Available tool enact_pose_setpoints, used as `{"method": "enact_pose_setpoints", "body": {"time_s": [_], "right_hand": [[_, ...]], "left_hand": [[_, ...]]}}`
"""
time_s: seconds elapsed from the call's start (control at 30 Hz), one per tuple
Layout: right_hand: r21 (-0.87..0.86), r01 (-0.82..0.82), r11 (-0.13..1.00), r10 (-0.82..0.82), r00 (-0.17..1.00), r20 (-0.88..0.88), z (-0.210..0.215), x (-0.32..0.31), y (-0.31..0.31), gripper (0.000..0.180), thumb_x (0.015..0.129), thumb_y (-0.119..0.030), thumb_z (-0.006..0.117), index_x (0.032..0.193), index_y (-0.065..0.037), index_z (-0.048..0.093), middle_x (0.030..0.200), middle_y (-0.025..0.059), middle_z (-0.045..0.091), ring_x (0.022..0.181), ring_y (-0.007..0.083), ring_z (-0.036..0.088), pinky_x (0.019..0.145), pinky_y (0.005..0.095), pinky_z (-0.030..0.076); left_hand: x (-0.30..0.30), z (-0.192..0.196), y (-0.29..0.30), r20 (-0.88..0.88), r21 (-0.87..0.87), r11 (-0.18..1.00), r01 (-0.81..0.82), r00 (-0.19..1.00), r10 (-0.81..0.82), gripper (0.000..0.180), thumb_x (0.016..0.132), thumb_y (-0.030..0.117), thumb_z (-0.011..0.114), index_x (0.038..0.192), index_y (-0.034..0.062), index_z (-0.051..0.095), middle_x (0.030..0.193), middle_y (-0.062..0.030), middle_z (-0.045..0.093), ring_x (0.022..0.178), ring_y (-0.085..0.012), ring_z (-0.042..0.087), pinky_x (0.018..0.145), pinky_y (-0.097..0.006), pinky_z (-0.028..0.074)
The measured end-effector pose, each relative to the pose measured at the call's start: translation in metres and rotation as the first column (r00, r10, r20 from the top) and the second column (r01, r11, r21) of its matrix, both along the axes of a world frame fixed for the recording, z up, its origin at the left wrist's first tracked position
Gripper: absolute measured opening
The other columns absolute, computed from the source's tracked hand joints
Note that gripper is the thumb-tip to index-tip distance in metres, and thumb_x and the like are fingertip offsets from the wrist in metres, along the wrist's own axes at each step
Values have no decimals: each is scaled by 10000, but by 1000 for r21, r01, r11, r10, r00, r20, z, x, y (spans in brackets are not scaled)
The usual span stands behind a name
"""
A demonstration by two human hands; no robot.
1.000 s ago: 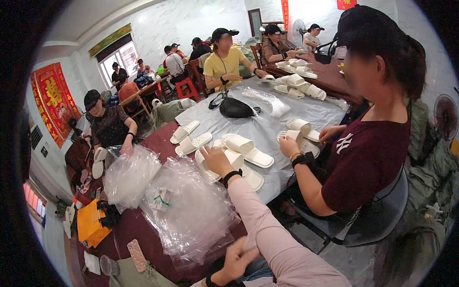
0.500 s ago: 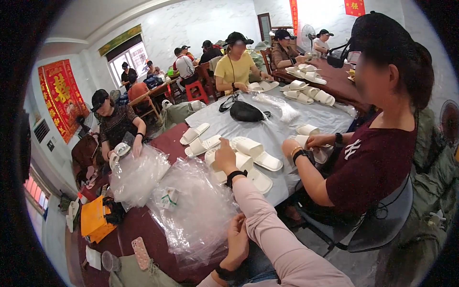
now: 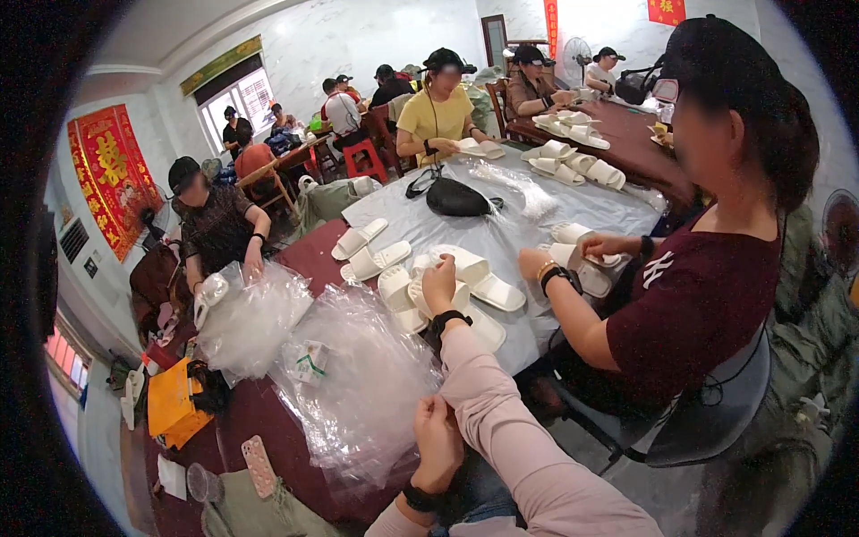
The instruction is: Packaging white slide-on footwear into plastic bags at a manufacturing table.
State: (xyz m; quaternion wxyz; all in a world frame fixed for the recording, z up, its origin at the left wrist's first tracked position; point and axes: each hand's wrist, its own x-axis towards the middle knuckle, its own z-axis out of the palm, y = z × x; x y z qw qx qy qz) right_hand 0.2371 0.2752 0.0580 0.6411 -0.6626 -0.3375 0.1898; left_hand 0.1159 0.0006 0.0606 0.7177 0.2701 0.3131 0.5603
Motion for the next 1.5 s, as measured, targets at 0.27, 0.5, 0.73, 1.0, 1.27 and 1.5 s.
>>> {"method": "enact_pose_setpoints", "body": {"time_s": [0.27,0.5,0.73,1.0,1.27,1.5], "right_hand": [[79,-32,996,44,987,-155,-10,28,6,357,822,-98,551,1159,-22,462,927,142,598,852,301,603,754,385,470],[-70,-678,731,679,714,170,34,-19,-61,232,849,-155,590,1032,-15,611,925,69,634,767,180,620,706,298,490],[-326,-270,906,410,749,520,-11,75,-108,310,775,-194,657,1029,-20,620,1002,165,633,928,296,610,813,375,487],[-432,-134,892,391,708,588,-31,79,-71,388,743,-244,678,1052,-22,606,1130,209,560,1050,374,529,866,442,466],[-436,-301,848,482,780,398,-40,106,-38,456,684,-184,693,1091,4,608,1027,240,617,953,401,594,827,433,472],[-505,-258,824,516,711,478,-60,112,-13,376,744,-208,629,1054,3,621,1051,257,602,977,429,574,835,444,463]], "left_hand": [[6,23,-23,168,38,956,292,941,-294,116,996,145,429,965,64,507,850,14,530,796,-84,514,713,-238,411],[-70,36,-23,-668,508,683,526,740,-73,140,925,79,528,1047,12,544,1090,-108,581,1040,-194,546,922,-288,393],[-162,-19,18,-780,492,753,437,-163,605,406,880,269,576,1235,77,531,1341,-215,430,1294,-442,325,1042,-583,251],[-191,-81,7,-836,162,893,420,-423,350,547,902,501,475,1401,284,412,1491,-204,253,1356,-504,159,1035,-709,41],[-182,-90,5,-779,205,887,415,-479,404,542,901,507,477,1403,318,402,1480,-181,270,1339,-488,207,1023,-710,104],[-184,-85,3,-826,169,896,411,-436,356,553,908,536,445,1414,318,394,1464,-203,275,1321,-507,206,1005,-719,118]]}}
